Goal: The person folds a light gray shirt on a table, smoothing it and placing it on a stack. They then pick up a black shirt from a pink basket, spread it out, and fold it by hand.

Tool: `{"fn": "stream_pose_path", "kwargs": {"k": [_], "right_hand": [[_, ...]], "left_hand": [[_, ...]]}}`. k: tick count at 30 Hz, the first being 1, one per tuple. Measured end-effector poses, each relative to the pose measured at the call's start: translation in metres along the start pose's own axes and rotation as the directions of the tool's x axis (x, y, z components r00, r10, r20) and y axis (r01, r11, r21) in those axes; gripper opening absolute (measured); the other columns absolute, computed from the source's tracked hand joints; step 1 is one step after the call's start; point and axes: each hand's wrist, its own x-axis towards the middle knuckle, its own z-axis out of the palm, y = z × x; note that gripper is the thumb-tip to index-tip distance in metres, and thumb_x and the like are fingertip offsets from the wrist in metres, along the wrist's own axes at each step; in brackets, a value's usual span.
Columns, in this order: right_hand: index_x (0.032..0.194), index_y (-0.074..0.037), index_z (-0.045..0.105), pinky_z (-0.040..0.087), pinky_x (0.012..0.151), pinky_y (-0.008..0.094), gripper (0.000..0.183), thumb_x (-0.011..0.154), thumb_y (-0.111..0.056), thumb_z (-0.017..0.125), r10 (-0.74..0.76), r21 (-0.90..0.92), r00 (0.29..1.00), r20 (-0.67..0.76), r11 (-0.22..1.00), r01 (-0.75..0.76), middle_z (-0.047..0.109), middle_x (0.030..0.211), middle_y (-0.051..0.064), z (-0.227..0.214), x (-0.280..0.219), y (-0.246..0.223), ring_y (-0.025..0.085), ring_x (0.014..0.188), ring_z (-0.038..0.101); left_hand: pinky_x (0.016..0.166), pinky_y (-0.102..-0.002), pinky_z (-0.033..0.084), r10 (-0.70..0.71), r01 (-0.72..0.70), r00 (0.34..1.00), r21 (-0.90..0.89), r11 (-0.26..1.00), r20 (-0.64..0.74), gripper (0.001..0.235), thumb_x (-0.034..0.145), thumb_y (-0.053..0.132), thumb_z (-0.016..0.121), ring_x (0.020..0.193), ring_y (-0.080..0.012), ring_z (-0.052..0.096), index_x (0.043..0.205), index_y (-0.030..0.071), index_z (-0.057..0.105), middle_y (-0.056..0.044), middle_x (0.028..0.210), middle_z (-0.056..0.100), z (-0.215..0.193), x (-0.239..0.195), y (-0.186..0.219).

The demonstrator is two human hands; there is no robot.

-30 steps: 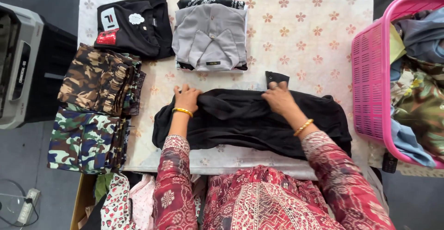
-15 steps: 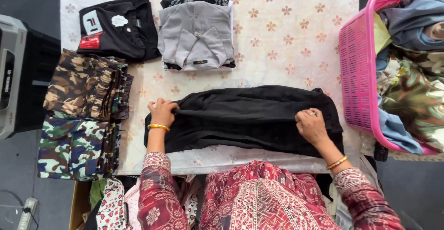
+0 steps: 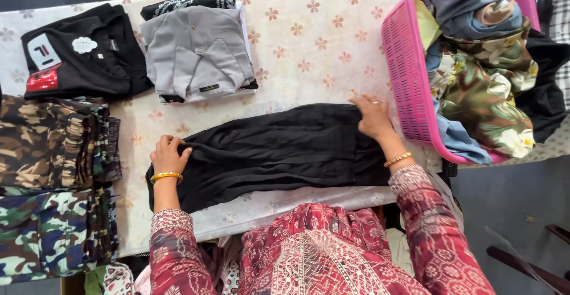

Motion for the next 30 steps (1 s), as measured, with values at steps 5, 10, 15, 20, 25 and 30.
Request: {"fn": "stream_pose_path", "kwargs": {"k": [5, 10, 15, 20, 25, 30], "right_hand": [[0.139, -0.024, 0.061, 0.039, 0.101, 0.051, 0.067, 0.074, -0.007, 0.067, 0.247, -0.199, 0.798, 0.55, 0.967, -0.162, 0.067, 0.124, 0.013, 0.012, 0.008, 0.016, 0.033, 0.114, 0.064], [0.124, -0.023, 0.072, 0.043, 0.105, 0.054, 0.044, 0.08, -0.026, 0.075, 0.461, -0.49, 0.561, 0.687, 0.865, -0.11, 0.07, 0.125, 0.011, 0.003, 0.001, 0.062, 0.031, 0.124, 0.063], [0.124, -0.025, 0.075, 0.05, 0.098, 0.049, 0.038, 0.087, -0.016, 0.068, 0.542, -0.424, 0.746, 0.387, 0.823, -0.378, 0.073, 0.117, 0.013, 0.019, -0.011, 0.077, 0.034, 0.122, 0.063], [0.126, -0.02, 0.067, 0.051, 0.095, 0.045, 0.043, 0.083, -0.018, 0.073, 0.41, -0.213, 0.902, 0.135, 0.901, -0.377, 0.068, 0.118, 0.006, 0.007, -0.017, -0.002, 0.031, 0.12, 0.061], [0.134, -0.011, 0.062, 0.049, 0.089, 0.049, 0.07, 0.069, -0.024, 0.085, 0.298, 0.114, 0.942, 0.153, 0.942, -0.316, 0.063, 0.12, 0.016, 0.028, -0.049, -0.055, 0.04, 0.11, 0.057], [0.121, -0.011, 0.071, 0.051, 0.091, 0.047, 0.049, 0.075, -0.022, 0.085, 0.574, 0.198, 0.802, 0.166, 0.778, -0.597, 0.069, 0.1, 0.012, 0.057, -0.074, -0.055, 0.035, 0.103, 0.059]], "left_hand": [[0.087, -0.053, 0.048, -0.137, 0.124, 0.97, 0.074, 0.99, 0.201, 0.054, 0.077, 0.019, 0.076, 0.101, -0.0395, 0.066, 0.129, 0.019, 0.061, -0.015, 0.113, 0.066, 0.01, 0.006, -0.011], [0.085, -0.05, 0.052, -0.077, 0.07, 0.983, 0.044, 0.997, 0.167, 0.036, 0.08, 0.018, 0.071, 0.103, -0.0399, 0.066, 0.115, 0.019, 0.072, -0.013, 0.116, 0.069, 0.008, 0.003, -0.041], [0.093, -0.049, 0.054, -0.108, 0.097, 0.988, 0.104, 0.99, 0.112, 0.034, 0.094, 0.014, 0.063, 0.115, -0.0343, 0.066, 0.125, 0.024, 0.071, -0.006, 0.125, 0.07, 0.017, 0.004, -0.054], [0.094, -0.053, 0.047, -0.042, 0.024, 0.995, 0.194, 0.981, 0.089, 0.081, 0.069, 0.006, 0.07, 0.123, -0.0319, 0.054, 0.145, 0.03, 0.055, -0.007, 0.133, 0.056, -0.013, -0.01, 0.005], [0.099, -0.055, 0.038, -0.006, 0.012, 1.0, 0.188, 0.982, -0.03, 0.09, 0.06, 0.005, 0.071, 0.125, -0.0334, 0.048, 0.145, 0.026, 0.053, -0.01, 0.137, 0.051, 0.003, -0.039, -0.003], [0.109, -0.053, 0.032, -0.135, 0.17, 0.967, 0.153, 0.974, -0.215, 0.078, 0.07, 0.003, 0.069, 0.129, -0.0301, 0.047, 0.141, 0.031, 0.056, -0.004, 0.139, 0.05, 0.017, -0.055, -0.02]]}}
